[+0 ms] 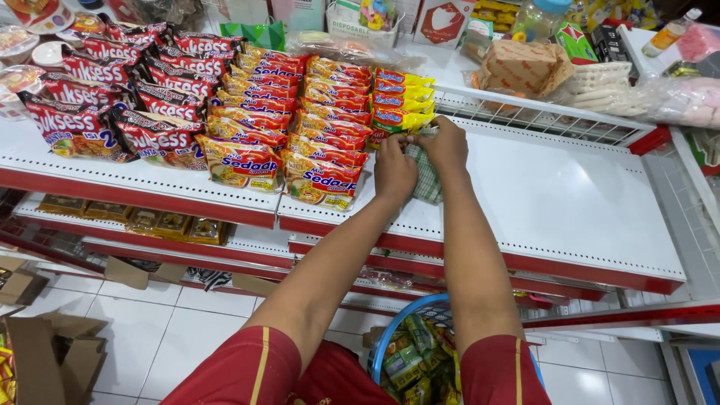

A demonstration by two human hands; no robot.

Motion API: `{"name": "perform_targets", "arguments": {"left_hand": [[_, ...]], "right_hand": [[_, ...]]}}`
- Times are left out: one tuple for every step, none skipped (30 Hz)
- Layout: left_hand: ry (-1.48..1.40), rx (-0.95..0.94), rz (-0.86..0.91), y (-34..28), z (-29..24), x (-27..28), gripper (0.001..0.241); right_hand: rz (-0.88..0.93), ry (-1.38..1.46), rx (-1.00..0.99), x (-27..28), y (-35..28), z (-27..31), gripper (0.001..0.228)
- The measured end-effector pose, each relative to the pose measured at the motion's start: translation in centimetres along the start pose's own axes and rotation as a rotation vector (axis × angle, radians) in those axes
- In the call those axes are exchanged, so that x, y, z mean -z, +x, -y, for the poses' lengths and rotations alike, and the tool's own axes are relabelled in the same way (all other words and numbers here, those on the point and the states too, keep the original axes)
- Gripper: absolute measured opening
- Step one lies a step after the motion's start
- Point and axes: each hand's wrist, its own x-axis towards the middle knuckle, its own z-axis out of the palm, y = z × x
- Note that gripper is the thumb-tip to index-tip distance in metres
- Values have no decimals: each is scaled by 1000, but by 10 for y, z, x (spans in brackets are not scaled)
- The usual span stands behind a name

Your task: Wiping packs of instant noodles with a cloth and organizing them into a blue plastic basket and on grocery shelves.

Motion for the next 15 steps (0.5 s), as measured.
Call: {"name": "perform_targets", "arguments": {"left_hand": [[-2,-2,1,2,3,-3,36],[-14,-5,-11,4,5,-5,39],[-25,-9,-23,6,7,-8,42],[-27,-10,-24,8,8,-8,42],[-20,-19,-41,10,8,-8,43],[-12,-25,-55,9,10,-8,44],[-14,-23,-53,8,9,-8,44],[-9,-16,-51,8,8,-9,44],[-5,-9,-50,8,6,-9,44],[-7,-8,-45,0,6,-10,44],[-5,-13,-68,-8,5,-11,40],[-3,-16,-94,-17,5,-11,36],[-6,-13,-91,-33,3,-6,36],[-170,-23,13,-50,1,-1,45],[-333,-33,117,-66,-1,4,56]], "right_hand": [[-2,-1,0,1,0,-3,51],[1,-13,-27,2,1,-6,54],[5,-25,-54,3,2,-9,57],[4,-26,-53,6,0,-13,57],[0,-19,-65,10,-1,-16,57],[-1,-14,-81,13,-4,-21,58],[1,-17,-83,16,-11,-22,58],[-28,14,-76,21,-18,-24,58],[-58,44,-68,26,-24,-26,57],[-59,41,-73,31,-33,-29,57],[-101,89,-37,36,-43,-31,55],[-140,135,2,40,-53,-33,54],[-139,131,-1,44,-67,-33,54],[-160,230,14,49,-81,-33,51],[-180,329,30,53,-95,-33,48]]}}
